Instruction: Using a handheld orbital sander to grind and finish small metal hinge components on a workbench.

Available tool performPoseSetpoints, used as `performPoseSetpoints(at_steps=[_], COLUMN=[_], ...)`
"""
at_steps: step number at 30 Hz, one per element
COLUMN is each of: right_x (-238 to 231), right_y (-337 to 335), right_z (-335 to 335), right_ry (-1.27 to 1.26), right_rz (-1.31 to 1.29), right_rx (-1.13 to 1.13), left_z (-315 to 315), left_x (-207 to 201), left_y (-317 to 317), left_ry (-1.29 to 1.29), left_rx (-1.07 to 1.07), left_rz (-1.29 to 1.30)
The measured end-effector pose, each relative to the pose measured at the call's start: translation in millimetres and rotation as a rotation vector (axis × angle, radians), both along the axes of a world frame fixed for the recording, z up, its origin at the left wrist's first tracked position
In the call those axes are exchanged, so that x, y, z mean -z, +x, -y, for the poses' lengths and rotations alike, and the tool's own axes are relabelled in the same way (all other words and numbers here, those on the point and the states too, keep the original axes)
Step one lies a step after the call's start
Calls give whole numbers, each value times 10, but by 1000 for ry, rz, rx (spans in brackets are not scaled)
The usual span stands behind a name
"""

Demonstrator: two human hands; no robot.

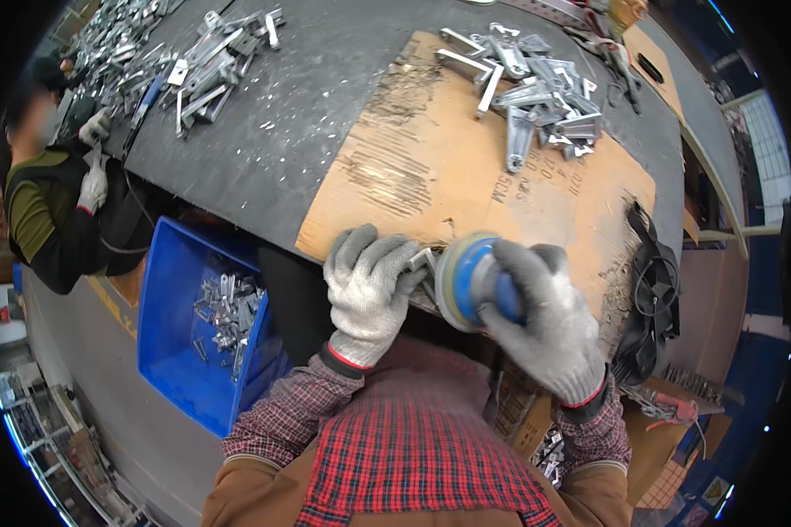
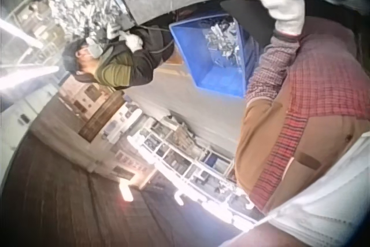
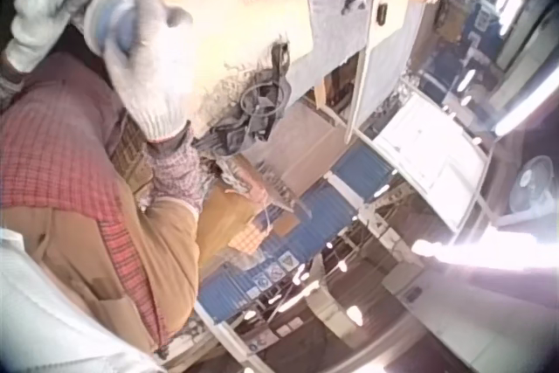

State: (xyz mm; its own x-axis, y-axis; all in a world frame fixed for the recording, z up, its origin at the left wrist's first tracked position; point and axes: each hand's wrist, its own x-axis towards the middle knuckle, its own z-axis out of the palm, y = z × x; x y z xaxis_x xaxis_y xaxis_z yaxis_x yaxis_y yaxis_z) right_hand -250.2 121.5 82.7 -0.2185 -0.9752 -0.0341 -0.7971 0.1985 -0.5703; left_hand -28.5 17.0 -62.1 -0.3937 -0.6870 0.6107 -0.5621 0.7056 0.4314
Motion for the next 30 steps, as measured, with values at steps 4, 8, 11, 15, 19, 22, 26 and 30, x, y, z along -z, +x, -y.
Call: performPoseSetpoints(at_steps=[4, 8, 11, 15, 19, 22, 26, 30], right_x=[-115, -146, -131, -147, -176, -200, -86, 53], right_y=[308, 333, 277, 197, 60, -61, -170, -221], right_z=[344, 304, 154, -90, -348, -472, -571, -545], right_ry=[96, 134, 156, 264, 303, 301, 183, 111], right_rz=[-21, -114, -172, -109, -79, -93, -131, -86], right_rx=[-301, -399, -432, -351, -302, -253, -68, 64], left_z=[0, -13, 14, 24, 61, 142, 121, 256], left_x=[-15, -60, -35, -3, -101, -353, -881, -627], left_y=[92, 118, 114, 105, 77, 115, -195, -217], left_ry=[16, 83, 67, 29, 46, 52, -90, 518], left_rx=[35, 46, 81, 76, 97, 148, 654, 640], left_rz=[-89, -84, -99, -81, -35, 104, 683, -27])
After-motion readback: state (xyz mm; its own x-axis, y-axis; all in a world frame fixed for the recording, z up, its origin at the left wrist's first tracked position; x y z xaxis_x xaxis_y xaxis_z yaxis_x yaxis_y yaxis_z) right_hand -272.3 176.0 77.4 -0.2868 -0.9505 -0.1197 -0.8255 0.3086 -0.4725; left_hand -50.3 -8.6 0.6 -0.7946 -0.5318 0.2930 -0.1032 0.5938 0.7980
